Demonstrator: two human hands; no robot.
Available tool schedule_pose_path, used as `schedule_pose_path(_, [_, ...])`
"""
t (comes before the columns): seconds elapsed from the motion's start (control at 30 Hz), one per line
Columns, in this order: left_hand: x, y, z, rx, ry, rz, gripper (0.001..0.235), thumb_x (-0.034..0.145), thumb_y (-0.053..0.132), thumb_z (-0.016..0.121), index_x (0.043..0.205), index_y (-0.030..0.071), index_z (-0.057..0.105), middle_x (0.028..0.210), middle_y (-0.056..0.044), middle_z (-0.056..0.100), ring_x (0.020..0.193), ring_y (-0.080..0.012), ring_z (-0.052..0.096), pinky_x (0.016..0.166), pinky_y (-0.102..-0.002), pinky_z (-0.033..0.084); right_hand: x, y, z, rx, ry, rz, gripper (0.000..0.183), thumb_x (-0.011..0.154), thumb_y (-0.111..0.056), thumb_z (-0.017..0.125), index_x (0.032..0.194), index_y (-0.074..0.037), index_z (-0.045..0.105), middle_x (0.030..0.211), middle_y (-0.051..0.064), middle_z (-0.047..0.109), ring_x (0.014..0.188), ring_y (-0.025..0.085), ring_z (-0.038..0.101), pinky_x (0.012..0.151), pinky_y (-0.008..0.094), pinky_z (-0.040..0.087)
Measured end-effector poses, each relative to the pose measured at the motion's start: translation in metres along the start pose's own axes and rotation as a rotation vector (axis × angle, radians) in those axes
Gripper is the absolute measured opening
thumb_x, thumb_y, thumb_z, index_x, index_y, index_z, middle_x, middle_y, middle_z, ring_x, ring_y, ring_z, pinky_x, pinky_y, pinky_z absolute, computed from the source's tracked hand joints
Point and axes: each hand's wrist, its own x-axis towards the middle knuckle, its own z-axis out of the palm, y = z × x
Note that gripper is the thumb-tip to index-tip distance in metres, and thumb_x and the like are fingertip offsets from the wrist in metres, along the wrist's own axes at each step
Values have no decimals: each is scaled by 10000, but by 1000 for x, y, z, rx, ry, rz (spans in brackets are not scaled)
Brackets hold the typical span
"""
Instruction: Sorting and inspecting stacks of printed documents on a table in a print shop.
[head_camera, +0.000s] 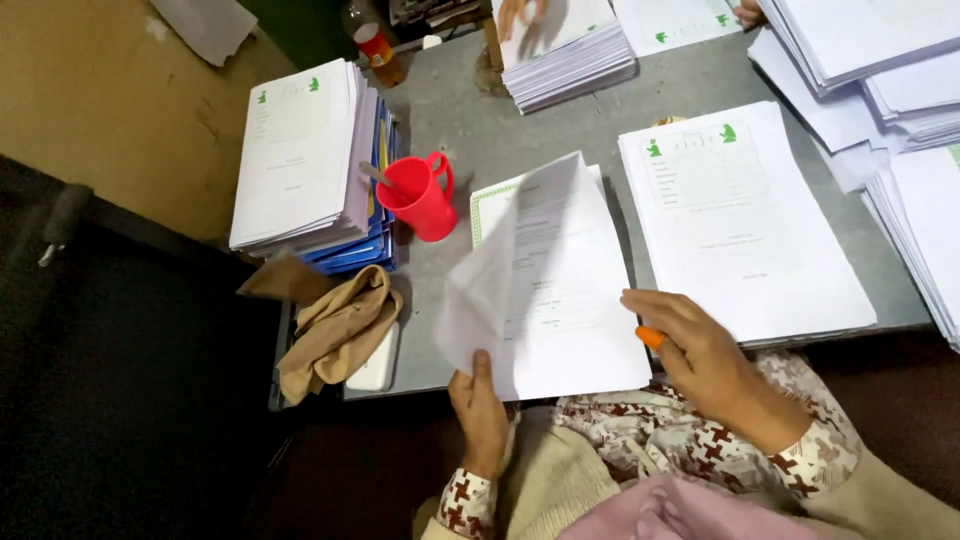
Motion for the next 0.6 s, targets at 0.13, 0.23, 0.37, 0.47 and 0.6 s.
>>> schedule_pose_path(0.13, [-2,27,-7,-88,317,-326,358,917,434,569,843,90,504,848,-43,507,792,-169,523,768,-310,464,0,2,1,9,144,22,597,818,117,371,1383,-53,461,1356,162,521,1272,301,488,1148,422,347])
schedule_pose_path(0.23, [-1,43,-9,18,309,-403,412,954,469,482,856,69,503,839,-59,469,775,-196,495,737,-332,465,-1,12,8,-16,170,-18,583,815,118,375,1361,-52,488,1316,156,557,1228,300,531,1112,427,409])
schedule_pose_path(0.37, [5,21,-11,77,255,-322,408,990,426,448,820,60,509,843,-40,388,766,-175,444,732,-325,446,1,-6,8,-23,142,-67,363,788,43,573,1132,-21,667,1123,160,684,1099,362,634,944,496,493])
schedule_pose_path(0.47, [9,1,-17,51,224,-254,368,984,388,467,842,55,535,859,-40,421,787,-168,460,754,-321,446,4,-15,0,-74,-137,-48,400,795,25,574,1179,-45,660,1251,158,633,1260,344,518,1060,482,400])
schedule_pose_path(0.6, [13,-25,-22,19,206,-194,330,977,351,486,864,50,560,875,-41,454,809,-161,476,777,-316,447,8,-45,-17,-90,-328,13,434,803,61,532,1225,11,618,1360,230,543,1341,401,414,1083,518,339])
